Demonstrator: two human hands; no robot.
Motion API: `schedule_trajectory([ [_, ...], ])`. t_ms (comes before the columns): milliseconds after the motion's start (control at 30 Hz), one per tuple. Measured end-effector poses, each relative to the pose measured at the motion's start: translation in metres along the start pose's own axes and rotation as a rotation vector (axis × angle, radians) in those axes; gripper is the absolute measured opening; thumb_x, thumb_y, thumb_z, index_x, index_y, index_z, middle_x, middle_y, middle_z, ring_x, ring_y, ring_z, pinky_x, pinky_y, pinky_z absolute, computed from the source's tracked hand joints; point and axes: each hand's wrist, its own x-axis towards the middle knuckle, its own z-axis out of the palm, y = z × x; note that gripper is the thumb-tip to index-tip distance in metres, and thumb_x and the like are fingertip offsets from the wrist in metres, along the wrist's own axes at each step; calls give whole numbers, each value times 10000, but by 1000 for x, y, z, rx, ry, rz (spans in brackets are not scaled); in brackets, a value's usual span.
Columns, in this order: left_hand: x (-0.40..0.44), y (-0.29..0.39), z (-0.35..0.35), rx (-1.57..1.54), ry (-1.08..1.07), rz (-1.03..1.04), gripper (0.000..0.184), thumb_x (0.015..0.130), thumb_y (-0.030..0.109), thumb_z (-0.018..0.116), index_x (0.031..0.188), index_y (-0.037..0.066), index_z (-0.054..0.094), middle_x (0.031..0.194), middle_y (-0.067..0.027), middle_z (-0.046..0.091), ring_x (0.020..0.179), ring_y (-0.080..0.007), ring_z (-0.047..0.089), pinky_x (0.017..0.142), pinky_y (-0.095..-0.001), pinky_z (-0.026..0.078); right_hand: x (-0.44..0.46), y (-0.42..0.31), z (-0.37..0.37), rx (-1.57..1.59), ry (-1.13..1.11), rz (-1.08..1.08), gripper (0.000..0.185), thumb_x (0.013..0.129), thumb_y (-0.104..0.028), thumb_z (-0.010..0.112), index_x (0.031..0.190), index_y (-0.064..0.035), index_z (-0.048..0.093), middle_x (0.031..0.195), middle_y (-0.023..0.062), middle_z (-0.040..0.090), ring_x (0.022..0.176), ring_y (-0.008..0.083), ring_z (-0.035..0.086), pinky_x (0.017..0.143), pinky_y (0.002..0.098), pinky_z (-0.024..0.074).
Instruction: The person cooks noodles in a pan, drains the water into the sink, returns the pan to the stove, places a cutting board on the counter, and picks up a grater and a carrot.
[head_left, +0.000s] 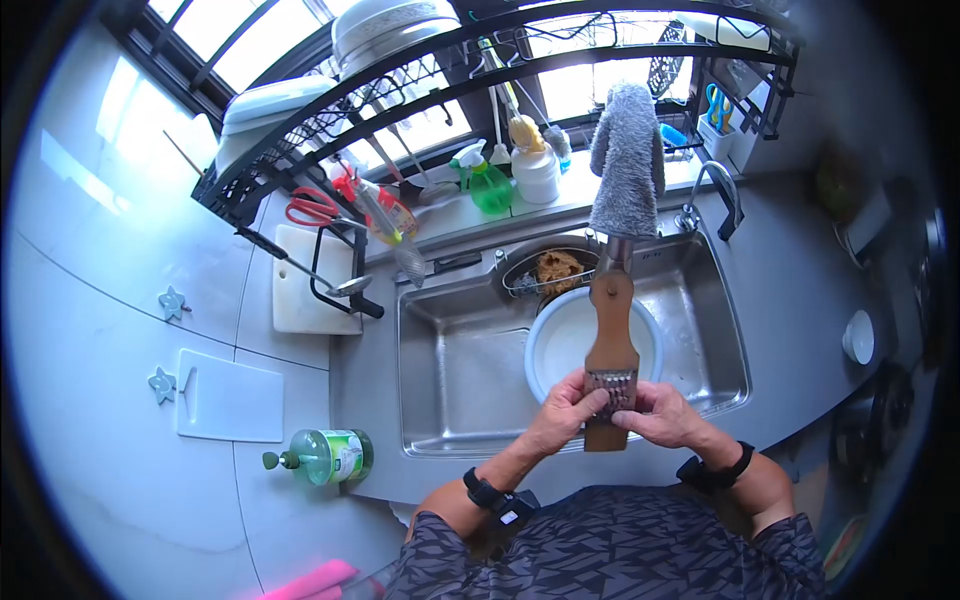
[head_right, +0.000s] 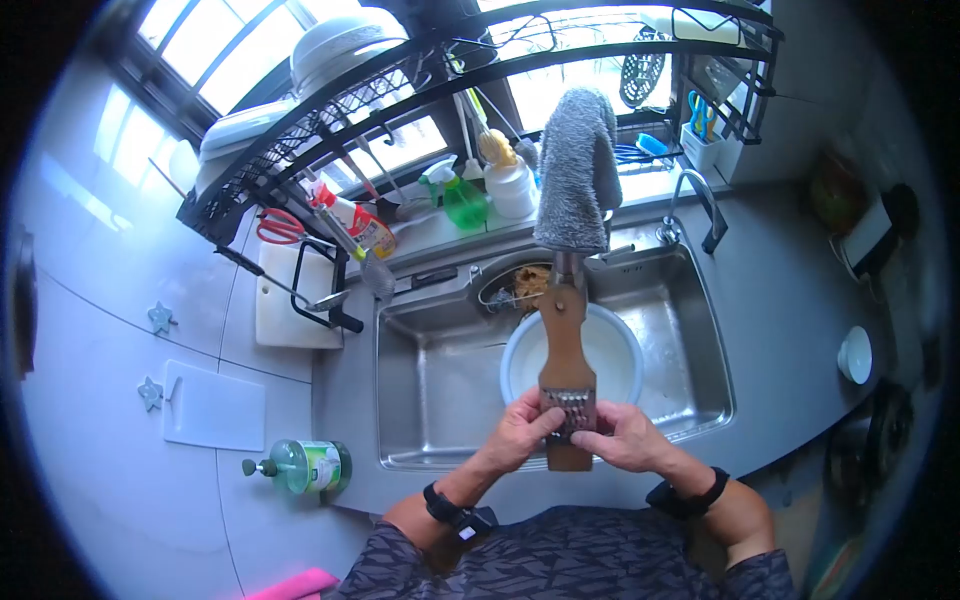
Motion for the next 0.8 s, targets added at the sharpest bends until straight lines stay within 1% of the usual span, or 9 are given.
schedule_trajectory([
  [33,-3,0,2,-2,19,-36,334,976,147,615,1280,42,526,1169,-44,639,1041,-94,600,917,-289,504,0,0,2,-47,12,10,419,837,-108,720,1208,14,570,1026,119,679,915,175,653,801,324,534],
  [133,-9,32,-31,798,86,54,332,971,130,612,1273,25,523,1095,-47,656,940,-103,628,833,-264,525,-16,1,-1,-257,82,-63,219,837,-85,697,1022,18,642,866,108,686,782,154,649,709,309,518],
  [233,8,106,-69,669,689,625,254,970,88,587,1210,36,524,1044,-46,604,834,-98,557,735,-272,503,-45,7,-16,-322,139,-135,136,840,-77,676,945,5,647,825,82,667,729,139,620,677,296,503],
  [267,14,125,-89,865,881,665,333,939,145,643,1215,7,517,1099,-73,590,939,-124,581,804,-265,497,-52,8,-20,-298,161,-101,133,838,-74,673,945,0,648,824,72,661,727,131,612,673,292,499],
  [333,27,156,-103,1196,1044,806,350,971,99,593,1271,-30,469,1128,-80,584,958,-143,580,846,-267,473,-64,12,-28,-255,214,-43,129,834,-68,668,946,-8,650,823,51,648,721,116,594,664,283,490],
  [533,70,203,-151,846,775,733,424,965,204,624,1298,-15,477,1211,-133,603,1021,-166,580,858,-304,473,-89,23,-32,-127,346,17,150,828,-68,654,965,-4,650,827,8,619,739,92,564,678,270,475],
  [667,75,220,-149,914,838,634,292,1007,217,564,1202,3,525,1010,-73,680,795,-88,563,710,-239,446,-96,32,-30,-85,395,38,148,824,-58,644,960,1,648,827,-2,610,749,85,554,693,266,473],
  [767,72,217,-140,905,764,779,235,1025,215,529,1148,16,545,918,-35,691,730,-55,533,639,-216,407,-100,28,-30,-160,389,63,145,823,-58,645,954,5,647,823,-2,609,747,86,551,694,266,472],
  [800,68,218,-130,873,739,771,230,1028,218,522,1142,20,549,931,-53,693,779,-72,554,714,-227,416,-100,29,-30,-164,390,58,143,822,-59,648,950,7,646,820,1,610,744,88,553,692,267,473],
])
